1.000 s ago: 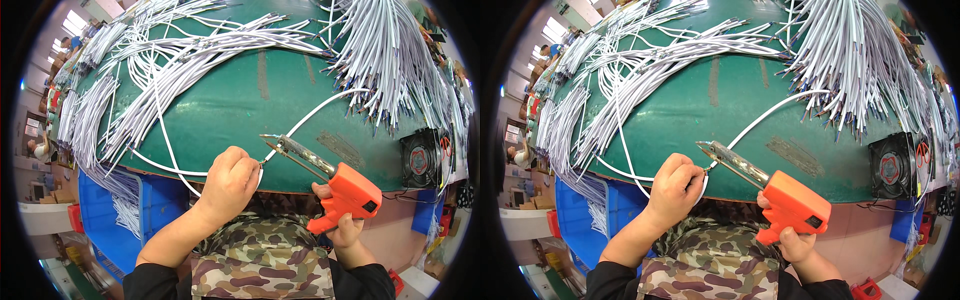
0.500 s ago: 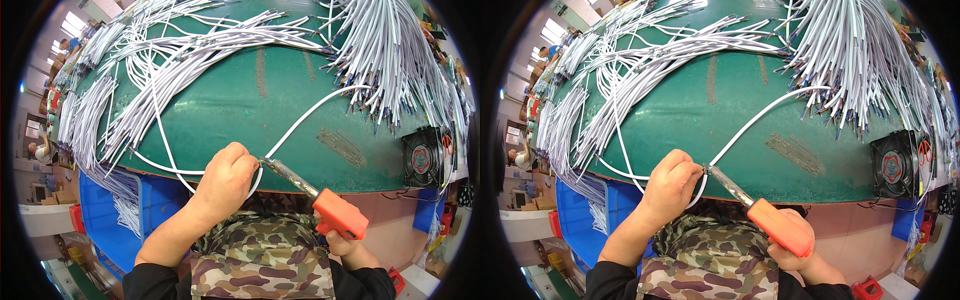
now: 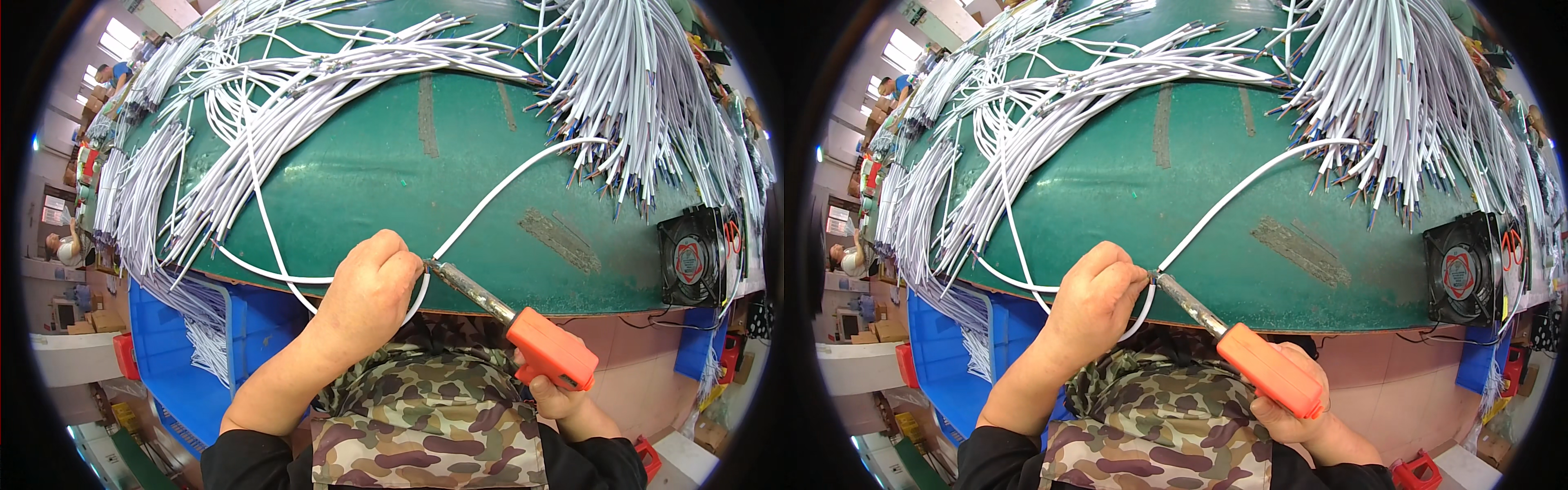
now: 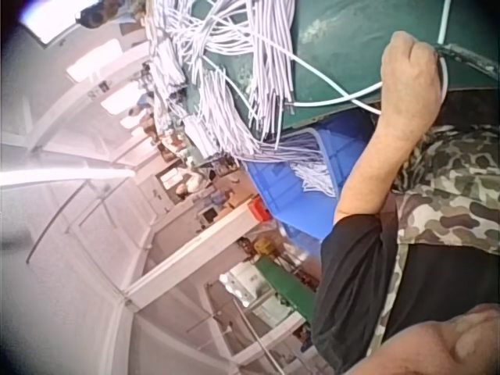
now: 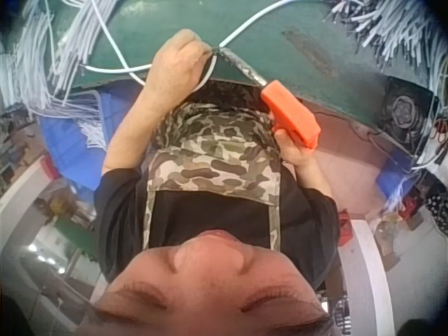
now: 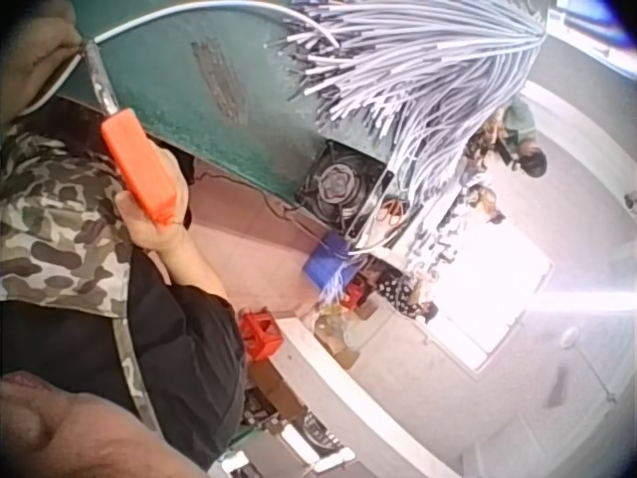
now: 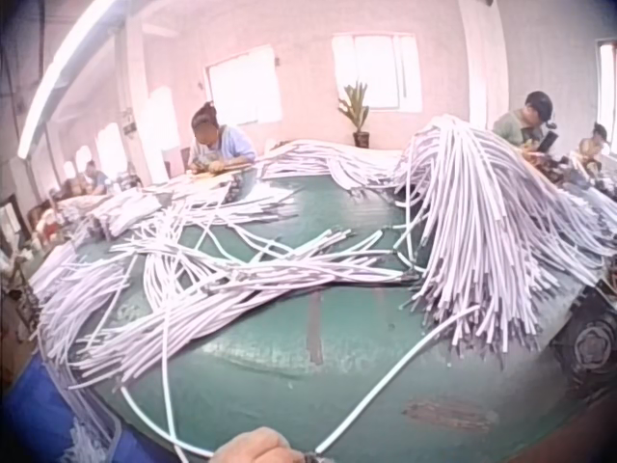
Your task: The person repeatedly picks up wires from a table, solders them using a soldering gun, and places them into a bin.
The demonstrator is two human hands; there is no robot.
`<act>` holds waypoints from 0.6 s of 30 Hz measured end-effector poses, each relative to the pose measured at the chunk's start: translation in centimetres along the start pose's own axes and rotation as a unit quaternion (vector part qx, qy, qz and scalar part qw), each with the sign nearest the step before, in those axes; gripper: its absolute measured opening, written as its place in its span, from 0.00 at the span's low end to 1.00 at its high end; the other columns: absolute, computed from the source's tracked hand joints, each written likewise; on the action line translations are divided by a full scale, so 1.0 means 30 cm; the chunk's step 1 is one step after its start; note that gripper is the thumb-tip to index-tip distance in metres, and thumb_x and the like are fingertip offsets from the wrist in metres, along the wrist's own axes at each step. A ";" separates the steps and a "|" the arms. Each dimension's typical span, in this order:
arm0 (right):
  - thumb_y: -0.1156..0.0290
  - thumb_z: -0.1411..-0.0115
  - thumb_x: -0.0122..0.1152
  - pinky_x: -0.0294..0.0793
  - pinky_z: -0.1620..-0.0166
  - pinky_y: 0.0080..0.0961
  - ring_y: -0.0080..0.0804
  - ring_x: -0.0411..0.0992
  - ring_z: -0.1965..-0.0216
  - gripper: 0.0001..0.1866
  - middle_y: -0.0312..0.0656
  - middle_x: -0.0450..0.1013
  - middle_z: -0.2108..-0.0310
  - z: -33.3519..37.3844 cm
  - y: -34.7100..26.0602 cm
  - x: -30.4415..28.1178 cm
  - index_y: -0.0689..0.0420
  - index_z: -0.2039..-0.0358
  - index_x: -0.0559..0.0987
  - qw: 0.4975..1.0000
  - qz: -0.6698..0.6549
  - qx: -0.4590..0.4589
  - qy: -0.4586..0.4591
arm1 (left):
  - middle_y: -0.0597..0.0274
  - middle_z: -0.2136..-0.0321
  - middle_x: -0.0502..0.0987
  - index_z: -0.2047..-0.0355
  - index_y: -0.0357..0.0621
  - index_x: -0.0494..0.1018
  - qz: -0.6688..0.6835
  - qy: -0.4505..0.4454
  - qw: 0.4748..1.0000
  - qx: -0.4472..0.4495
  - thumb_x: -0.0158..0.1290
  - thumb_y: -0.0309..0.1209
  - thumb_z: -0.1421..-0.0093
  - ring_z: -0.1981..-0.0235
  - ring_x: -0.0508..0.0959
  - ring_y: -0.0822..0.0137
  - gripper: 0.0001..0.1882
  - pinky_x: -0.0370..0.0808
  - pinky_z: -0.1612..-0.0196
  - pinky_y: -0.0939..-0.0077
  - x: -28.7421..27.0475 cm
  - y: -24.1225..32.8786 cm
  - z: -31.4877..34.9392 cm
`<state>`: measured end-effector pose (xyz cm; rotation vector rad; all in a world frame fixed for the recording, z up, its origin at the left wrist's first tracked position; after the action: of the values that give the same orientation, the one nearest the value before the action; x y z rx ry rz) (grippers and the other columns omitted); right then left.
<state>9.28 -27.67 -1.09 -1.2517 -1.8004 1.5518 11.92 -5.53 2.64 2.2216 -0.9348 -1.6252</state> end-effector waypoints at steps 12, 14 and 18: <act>0.55 0.39 0.62 0.68 0.70 0.29 0.34 0.70 0.75 0.28 0.40 0.74 0.70 0.015 -0.002 0.003 0.63 0.47 0.70 1.000 0.011 -0.015 -0.020 | 0.53 0.74 0.70 0.72 0.35 0.73 0.000 -0.023 1.000 -0.013 0.58 0.17 0.51 0.72 0.73 0.52 0.07 0.72 0.70 0.64 0.001 -0.004 -0.009; 0.56 0.39 0.62 0.68 0.69 0.30 0.34 0.70 0.75 0.31 0.41 0.74 0.69 0.019 0.000 0.002 0.63 0.44 0.67 0.999 0.013 -0.027 -0.021 | 0.53 0.74 0.70 0.72 0.35 0.73 -0.002 -0.024 1.000 -0.013 0.59 0.17 0.51 0.72 0.73 0.52 0.06 0.72 0.70 0.64 -0.001 -0.002 -0.011; 0.57 0.40 0.64 0.69 0.69 0.31 0.34 0.70 0.74 0.34 0.41 0.74 0.68 0.027 -0.005 0.001 0.63 0.41 0.63 0.998 0.026 -0.053 -0.028 | 0.53 0.74 0.70 0.73 0.35 0.73 -0.009 -0.033 0.999 -0.017 0.59 0.17 0.51 0.72 0.73 0.52 0.06 0.72 0.70 0.63 0.001 -0.002 -0.014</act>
<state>8.57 -28.07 -1.17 -1.3258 -1.9214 1.5508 12.33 -5.57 2.72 2.1713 -0.8992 -1.7182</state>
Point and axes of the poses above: each hand's wrist, its own z-axis away from the middle knuckle, its own x-axis out of the palm, y = z × x, the point moved 9 cm from there along -z, towards the middle knuckle
